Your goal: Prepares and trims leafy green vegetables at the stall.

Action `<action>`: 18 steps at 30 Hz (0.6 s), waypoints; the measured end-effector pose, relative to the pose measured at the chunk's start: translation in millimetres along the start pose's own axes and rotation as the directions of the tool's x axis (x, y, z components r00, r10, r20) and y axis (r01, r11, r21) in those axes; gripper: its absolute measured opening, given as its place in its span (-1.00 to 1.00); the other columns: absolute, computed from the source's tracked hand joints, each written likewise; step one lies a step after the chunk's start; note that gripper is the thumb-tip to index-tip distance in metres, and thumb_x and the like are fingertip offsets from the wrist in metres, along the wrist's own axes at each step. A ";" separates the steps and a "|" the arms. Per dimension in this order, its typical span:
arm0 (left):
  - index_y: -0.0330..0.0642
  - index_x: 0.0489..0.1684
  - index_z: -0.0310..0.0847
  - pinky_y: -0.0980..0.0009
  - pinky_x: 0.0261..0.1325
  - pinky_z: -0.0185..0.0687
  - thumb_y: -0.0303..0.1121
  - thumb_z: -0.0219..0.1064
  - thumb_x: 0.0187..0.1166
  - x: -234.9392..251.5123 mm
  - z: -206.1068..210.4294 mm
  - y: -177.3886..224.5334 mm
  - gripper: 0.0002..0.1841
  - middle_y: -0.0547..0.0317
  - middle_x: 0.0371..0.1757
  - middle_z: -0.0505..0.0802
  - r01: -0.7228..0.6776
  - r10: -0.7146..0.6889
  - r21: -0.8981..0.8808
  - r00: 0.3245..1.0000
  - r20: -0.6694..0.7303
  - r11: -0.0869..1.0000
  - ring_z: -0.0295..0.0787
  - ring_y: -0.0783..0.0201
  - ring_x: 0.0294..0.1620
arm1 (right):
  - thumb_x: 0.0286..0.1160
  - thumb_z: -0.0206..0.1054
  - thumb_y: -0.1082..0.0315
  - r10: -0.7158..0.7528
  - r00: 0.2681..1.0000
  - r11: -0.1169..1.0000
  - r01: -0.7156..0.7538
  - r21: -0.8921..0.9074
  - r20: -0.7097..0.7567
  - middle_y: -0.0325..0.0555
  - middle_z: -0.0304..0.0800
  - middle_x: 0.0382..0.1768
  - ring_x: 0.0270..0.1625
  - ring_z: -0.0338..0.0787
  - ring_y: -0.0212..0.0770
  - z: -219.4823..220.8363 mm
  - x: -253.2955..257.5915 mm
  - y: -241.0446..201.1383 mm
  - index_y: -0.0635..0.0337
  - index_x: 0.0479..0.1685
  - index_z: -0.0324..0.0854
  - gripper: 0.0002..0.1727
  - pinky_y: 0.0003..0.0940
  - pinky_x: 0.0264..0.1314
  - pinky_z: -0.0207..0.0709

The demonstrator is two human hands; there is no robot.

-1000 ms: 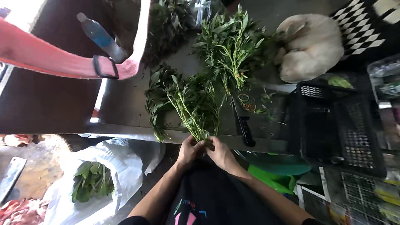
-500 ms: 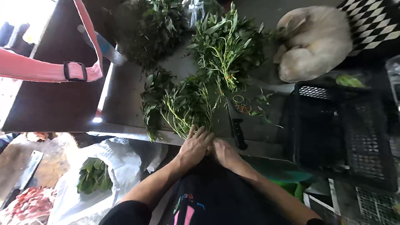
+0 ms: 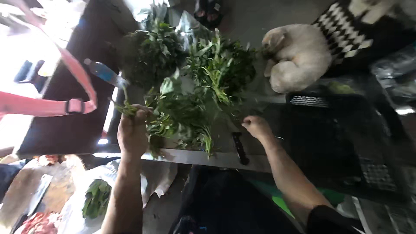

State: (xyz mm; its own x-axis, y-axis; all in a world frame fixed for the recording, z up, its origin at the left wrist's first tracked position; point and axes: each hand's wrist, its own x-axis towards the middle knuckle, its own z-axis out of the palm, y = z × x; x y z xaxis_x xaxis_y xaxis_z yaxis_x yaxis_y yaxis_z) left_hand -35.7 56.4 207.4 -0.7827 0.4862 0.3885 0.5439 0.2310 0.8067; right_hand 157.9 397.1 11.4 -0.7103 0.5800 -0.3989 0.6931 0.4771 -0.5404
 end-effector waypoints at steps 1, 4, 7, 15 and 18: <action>0.00 0.06 0.55 0.37 0.20 0.74 0.02 0.07 0.82 1.2 -10.5 5.7 -0.68 0.48 -0.07 0.78 -0.042 0.036 -0.061 0.995 -0.091 0.997 0.76 0.50 0.00 | 0.59 0.40 0.29 0.014 1.000 1.000 -0.014 -0.020 0.026 0.35 0.69 0.35 0.47 0.63 0.32 10.4 4.2 5.7 0.32 0.29 0.70 -0.62 0.32 0.55 0.42; 0.20 -0.06 0.59 0.46 0.03 0.75 0.06 0.10 0.80 -3.6 -34.0 14.4 -0.75 0.58 -0.19 0.80 -0.087 0.020 -0.242 0.963 -0.268 0.966 0.76 0.53 -0.15 | 0.60 0.38 0.35 -0.049 0.996 0.998 0.045 -0.045 -0.071 0.41 0.59 0.43 0.52 0.56 0.39 40.8 8.9 23.9 0.35 0.34 0.65 -0.61 0.31 0.59 0.38; 0.12 -0.10 0.68 0.55 -0.11 0.74 -0.06 0.02 0.85 -16.4 -55.4 19.9 -0.70 0.49 -0.24 0.84 -0.137 -0.023 -0.395 0.927 -0.374 0.908 0.77 0.54 -0.25 | 0.70 0.25 0.34 -0.121 0.979 0.992 0.111 -0.067 -0.162 0.39 0.67 0.35 0.47 0.62 0.37 48.8 3.7 32.0 0.32 0.23 0.71 -0.69 0.32 0.54 0.41; -0.03 -0.16 0.63 0.44 -0.14 0.74 -0.13 0.09 0.77 -66.1 -162.6 43.8 -0.74 0.41 -0.39 0.73 -0.071 -0.100 -0.333 0.878 -0.469 0.940 0.68 0.45 -0.39 | 0.74 0.29 0.26 0.024 0.962 0.984 0.025 0.176 -0.271 0.34 0.77 0.23 0.34 0.74 0.25 19.6 -18.0 15.5 0.35 0.22 0.73 -0.66 0.22 0.49 0.48; -0.36 -0.14 0.71 0.47 0.08 0.74 -0.57 0.12 0.63 -105.6 -242.6 16.8 -0.80 0.18 -0.17 0.87 0.032 -0.050 -0.154 0.992 -0.115 0.988 0.81 0.41 -0.08 | 0.66 0.34 0.32 0.078 0.947 0.964 0.008 0.265 -0.312 0.34 0.77 0.17 0.23 0.79 0.23 10.0 -20.7 12.3 0.38 0.36 0.59 -0.60 0.20 0.38 0.57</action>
State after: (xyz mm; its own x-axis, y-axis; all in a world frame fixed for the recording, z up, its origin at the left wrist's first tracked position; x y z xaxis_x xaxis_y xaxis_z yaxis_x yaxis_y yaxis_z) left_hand -17.3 -195.5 287.9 -0.8384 0.3741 0.3964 0.4656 0.1134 0.8777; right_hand 179.8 384.3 5.6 -0.5797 0.7927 -0.1885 0.6303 0.2897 -0.7203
